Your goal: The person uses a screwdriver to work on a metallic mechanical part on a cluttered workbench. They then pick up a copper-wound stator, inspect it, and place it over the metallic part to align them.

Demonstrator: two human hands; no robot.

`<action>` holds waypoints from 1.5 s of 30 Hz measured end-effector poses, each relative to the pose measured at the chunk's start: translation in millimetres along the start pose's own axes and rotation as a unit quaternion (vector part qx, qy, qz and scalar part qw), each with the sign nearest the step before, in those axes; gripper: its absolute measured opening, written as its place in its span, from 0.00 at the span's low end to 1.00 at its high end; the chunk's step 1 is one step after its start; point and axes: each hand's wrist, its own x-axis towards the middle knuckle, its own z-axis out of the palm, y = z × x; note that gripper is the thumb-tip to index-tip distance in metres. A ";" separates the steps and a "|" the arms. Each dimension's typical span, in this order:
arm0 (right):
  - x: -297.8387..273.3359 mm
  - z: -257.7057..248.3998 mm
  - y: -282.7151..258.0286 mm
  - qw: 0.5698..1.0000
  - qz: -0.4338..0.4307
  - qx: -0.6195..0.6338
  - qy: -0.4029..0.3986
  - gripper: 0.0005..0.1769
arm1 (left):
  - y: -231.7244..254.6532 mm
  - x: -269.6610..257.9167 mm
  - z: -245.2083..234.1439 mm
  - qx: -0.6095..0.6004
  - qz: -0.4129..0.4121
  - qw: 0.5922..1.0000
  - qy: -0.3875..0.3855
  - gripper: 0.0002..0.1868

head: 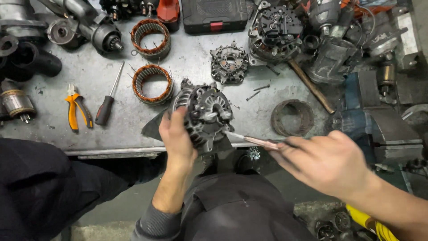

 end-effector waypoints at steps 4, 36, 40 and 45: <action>-30.4 2.7 22.5 0.989 0.105 0.104 0.011 0.13 | 18.5 -1.5 1.8 -0.110 -0.097 0.989 -0.023 0.23; 17.2 14.2 38.9 0.987 0.044 0.148 -0.042 0.18 | 19.8 -9.8 -19.4 -0.042 -0.035 0.994 -0.091 0.22; 26.9 8.7 41.4 0.988 0.025 0.141 -0.062 0.19 | 20.5 -12.5 -17.4 -0.049 -0.025 0.994 -0.095 0.21; 45.9 -6.1 46.2 0.987 -0.089 0.094 -0.093 0.17 | 21.5 -14.3 -17.5 0.025 -0.022 0.993 -0.109 0.20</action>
